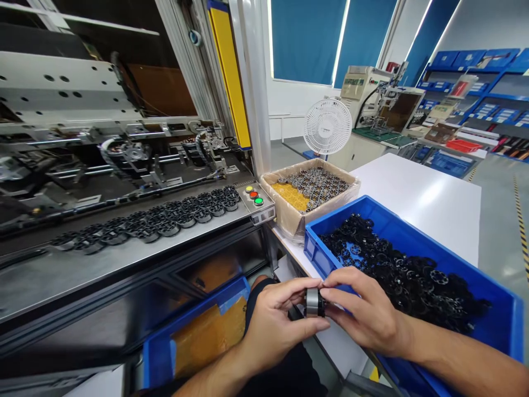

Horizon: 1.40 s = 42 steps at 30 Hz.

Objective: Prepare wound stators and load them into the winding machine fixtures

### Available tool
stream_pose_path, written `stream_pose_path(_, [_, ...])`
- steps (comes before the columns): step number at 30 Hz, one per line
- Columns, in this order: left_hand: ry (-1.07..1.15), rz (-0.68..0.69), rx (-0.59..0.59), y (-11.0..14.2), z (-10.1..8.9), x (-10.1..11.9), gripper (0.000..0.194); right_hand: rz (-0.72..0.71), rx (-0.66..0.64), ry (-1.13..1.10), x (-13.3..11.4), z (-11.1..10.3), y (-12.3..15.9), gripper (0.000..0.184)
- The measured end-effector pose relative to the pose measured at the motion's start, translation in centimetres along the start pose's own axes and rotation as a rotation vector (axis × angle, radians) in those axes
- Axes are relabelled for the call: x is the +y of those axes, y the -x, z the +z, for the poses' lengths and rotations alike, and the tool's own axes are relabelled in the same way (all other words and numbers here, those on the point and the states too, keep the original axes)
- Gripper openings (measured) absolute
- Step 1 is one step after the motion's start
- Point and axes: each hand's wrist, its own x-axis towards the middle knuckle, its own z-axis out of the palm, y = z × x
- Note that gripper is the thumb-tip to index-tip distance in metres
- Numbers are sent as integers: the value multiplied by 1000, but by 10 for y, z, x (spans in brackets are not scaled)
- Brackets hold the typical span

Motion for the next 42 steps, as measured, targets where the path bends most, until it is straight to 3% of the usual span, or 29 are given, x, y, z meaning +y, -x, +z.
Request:
stream_pose_path(5, [103, -85, -21, 0, 1, 2, 58, -92, 36, -4, -2, -1, 0, 31])
stream_pose_path(23, [129, -86, -48, 2, 1, 5, 56, -93, -13, 26, 0, -3, -2, 32])
stream_pose_path(31, [171, -183, -51, 6, 0, 4, 57, -132, -13, 89, -1, -5, -4, 23])
stream_pose_path(38, [131, -248, -61, 8, -1, 0, 55, -158, -24, 140, -3, -5, -2, 24])
stream_pose_path(42, [-3, -213, -63, 13, -1, -2, 54, -167, -36, 167, -3, -2, 0, 24])
